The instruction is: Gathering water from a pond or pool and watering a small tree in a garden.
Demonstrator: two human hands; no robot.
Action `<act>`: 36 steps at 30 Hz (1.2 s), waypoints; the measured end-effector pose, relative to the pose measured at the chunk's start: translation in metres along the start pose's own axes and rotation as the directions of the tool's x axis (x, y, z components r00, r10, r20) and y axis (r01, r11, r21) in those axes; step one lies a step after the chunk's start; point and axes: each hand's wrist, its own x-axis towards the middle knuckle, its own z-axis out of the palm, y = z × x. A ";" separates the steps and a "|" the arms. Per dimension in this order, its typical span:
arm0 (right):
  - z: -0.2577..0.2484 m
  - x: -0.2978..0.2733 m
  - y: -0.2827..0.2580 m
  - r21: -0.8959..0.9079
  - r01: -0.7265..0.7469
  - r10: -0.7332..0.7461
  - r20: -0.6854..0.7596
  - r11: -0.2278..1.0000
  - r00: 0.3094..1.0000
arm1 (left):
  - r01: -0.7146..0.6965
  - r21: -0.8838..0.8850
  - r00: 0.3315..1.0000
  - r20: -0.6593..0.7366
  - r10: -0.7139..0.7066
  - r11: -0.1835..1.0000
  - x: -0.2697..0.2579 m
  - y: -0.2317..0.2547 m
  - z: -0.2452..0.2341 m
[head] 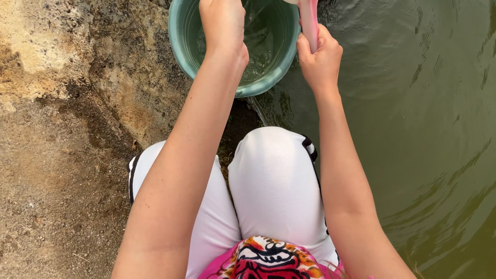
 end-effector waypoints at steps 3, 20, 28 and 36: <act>0.005 -0.004 0.020 -0.063 0.035 -0.035 0.002 0.997 0.999 | -0.022 -0.007 0.999 0.023 0.022 1.000 0.003 -0.001 -0.002; 0.004 -0.001 0.059 0.288 -0.056 0.089 -0.103 0.956 0.991 | 0.056 0.110 0.995 0.079 -0.065 0.992 -0.003 0.021 -0.001; -0.007 -0.049 0.222 -0.041 -0.406 0.348 -0.444 0.913 0.826 | 0.175 0.130 0.955 0.218 -0.200 0.976 0.002 0.047 -0.013; 0.004 -0.151 0.347 -0.600 -0.744 0.812 -0.255 0.293 0.525 | 0.294 0.089 0.889 0.340 -0.307 0.952 0.025 0.045 -0.036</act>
